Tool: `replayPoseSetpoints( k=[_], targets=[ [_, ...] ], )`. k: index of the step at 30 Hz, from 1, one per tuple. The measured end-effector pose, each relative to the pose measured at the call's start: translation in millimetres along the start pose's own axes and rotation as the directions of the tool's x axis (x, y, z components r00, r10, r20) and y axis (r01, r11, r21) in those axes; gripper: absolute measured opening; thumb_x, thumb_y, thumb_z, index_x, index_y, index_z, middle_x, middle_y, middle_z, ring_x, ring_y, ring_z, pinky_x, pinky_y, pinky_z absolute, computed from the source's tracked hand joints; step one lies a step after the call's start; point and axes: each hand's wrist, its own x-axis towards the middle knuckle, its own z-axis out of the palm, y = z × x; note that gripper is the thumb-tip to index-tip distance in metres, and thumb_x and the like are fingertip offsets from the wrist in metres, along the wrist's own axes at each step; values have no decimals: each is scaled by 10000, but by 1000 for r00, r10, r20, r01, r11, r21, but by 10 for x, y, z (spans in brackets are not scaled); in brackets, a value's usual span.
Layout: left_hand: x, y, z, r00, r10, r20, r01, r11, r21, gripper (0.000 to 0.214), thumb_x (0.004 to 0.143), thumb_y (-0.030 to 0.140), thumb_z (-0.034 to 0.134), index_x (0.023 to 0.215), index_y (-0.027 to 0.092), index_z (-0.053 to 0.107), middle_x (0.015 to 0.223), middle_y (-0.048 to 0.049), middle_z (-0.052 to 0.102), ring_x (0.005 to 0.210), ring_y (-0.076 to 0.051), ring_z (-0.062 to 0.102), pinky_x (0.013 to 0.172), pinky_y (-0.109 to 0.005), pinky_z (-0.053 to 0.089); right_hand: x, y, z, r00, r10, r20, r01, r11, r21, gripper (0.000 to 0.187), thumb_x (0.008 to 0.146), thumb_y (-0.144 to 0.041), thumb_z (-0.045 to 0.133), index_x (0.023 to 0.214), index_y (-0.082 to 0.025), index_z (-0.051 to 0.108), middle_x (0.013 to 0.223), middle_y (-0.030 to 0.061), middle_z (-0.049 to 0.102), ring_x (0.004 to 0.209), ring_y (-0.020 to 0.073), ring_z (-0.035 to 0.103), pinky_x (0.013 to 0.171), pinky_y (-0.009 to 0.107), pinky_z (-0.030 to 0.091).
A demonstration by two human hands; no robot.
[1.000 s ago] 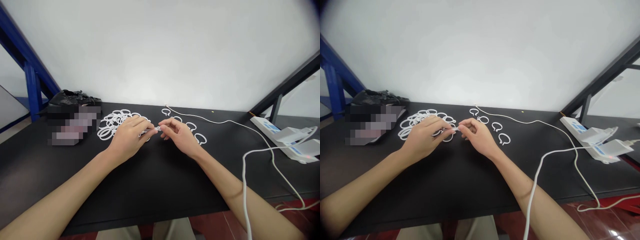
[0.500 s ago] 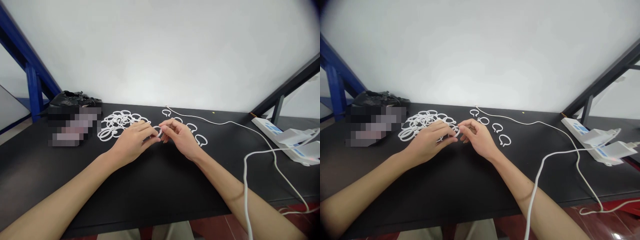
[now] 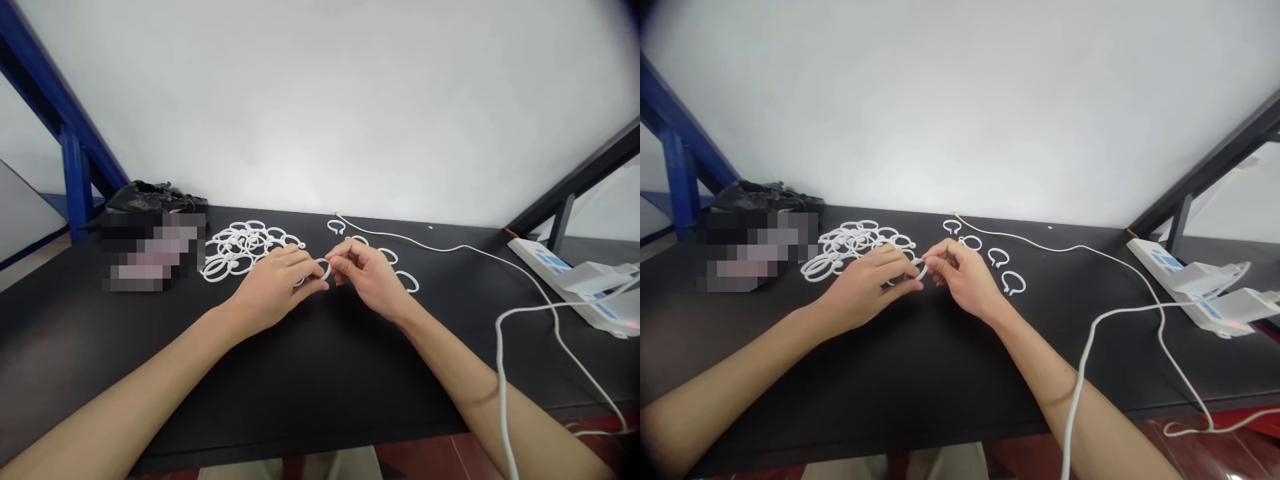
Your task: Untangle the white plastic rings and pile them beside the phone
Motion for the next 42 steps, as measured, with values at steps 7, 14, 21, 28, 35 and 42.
replayPoseSetpoints(
  k=[7, 14, 21, 28, 35, 42],
  targets=[
    [14, -186, -133, 980, -142, -137, 161, 977, 141, 177, 950, 309, 540, 842, 202, 631, 794, -19, 674, 771, -193, 517, 723, -332, 439, 19, 74, 26, 986, 29, -162, -57, 984, -171, 255, 897, -420, 581, 1055, -227, 630, 858, 14, 679, 712, 144, 632, 671, 304, 518],
    [-2, -634, -288, 904, -351, -244, 413, 863, 291, 238, 925, 359, 518, 929, 236, 722, 914, -71, 728, 875, -284, 543, 767, -422, 448, 93, 242, -248, 936, -186, -298, -132, 599, -790, 240, 921, -318, 518, 1072, -184, 647, 1028, 114, 659, 995, 278, 557, 865, 421, 442],
    [182, -961, -160, 885, -438, -158, 463, 790, 403, 255, 892, 355, 513, 910, 232, 735, 939, -123, 728, 919, -352, 566, 750, -492, 447, 122, 374, -400, 939, -41, -341, -305, 357, -883, 366, 920, -379, 528, 1191, -160, 638, 1184, 178, 603, 1108, 343, 496, 894, 465, 398],
    [195, -1033, -137, 874, -479, -85, 457, 748, 482, 287, 876, 308, 469, 841, 245, 747, 863, -66, 739, 956, -315, 575, 788, -488, 435, 121, 349, -377, 977, -41, -209, -181, 358, -916, 225, 941, -269, 519, 1037, -225, 718, 1086, 124, 647, 1066, 296, 503, 948, 448, 363],
    [66, -683, -251, 909, -372, -187, 416, 791, 449, 253, 863, 214, 466, 938, 249, 705, 1020, -74, 735, 970, -333, 554, 766, -482, 420, 120, 317, -317, 983, -76, -169, -114, 474, -873, 182, 936, -251, 522, 901, -207, 695, 1024, 101, 665, 1024, 289, 525, 920, 442, 388],
    [83, -177, -99, 949, -288, -128, 309, 930, 200, 248, 938, 304, 475, 1072, 201, 656, 1032, -68, 708, 986, -266, 565, 881, -441, 461, 52, 118, -59, 983, -121, -140, 58, 920, -388, 125, 934, -303, 532, 921, -232, 635, 953, 18, 691, 901, 177, 610, 848, 330, 464]
  ],
)
